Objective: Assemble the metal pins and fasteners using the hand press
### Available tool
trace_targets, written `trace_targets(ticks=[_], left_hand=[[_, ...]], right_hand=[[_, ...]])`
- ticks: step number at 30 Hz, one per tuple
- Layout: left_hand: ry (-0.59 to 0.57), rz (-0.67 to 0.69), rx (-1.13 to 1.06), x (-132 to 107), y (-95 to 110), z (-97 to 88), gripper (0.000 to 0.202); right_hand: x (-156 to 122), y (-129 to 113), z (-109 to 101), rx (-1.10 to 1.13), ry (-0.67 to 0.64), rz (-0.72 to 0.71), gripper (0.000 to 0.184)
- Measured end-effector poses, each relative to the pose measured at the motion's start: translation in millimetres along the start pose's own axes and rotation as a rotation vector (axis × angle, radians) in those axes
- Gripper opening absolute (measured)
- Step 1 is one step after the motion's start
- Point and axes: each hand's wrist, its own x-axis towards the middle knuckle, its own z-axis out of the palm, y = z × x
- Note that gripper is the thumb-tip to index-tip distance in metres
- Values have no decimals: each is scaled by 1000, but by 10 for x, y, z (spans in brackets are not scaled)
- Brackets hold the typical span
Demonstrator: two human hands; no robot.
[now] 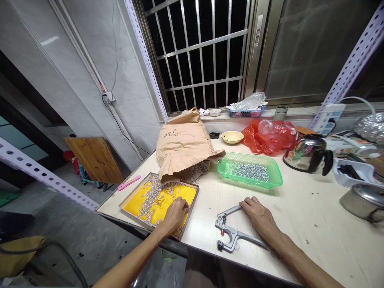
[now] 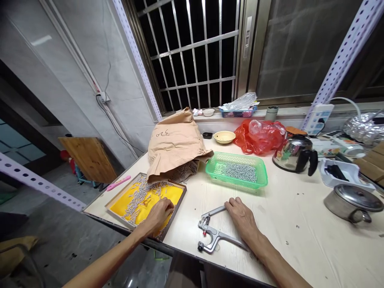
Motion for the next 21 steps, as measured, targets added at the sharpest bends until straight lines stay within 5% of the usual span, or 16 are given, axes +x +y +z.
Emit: trace_targets(ticks=[7,16,19,21], left_hand=[[10,-124,2,-39,-81,23,3],[53,-22,277,-218,20,18,20],[105,1,31,-240,166,-39,12],[42,-25,-283,-272,355,-36,5]], right_hand=[[-9,-12,-24,-13,8,7,20],[12,-16,-55,-16,-8,33,20],[19,-2,-49,-14,-3,37,19],[31,7,-58,-27,-14,37,19]])
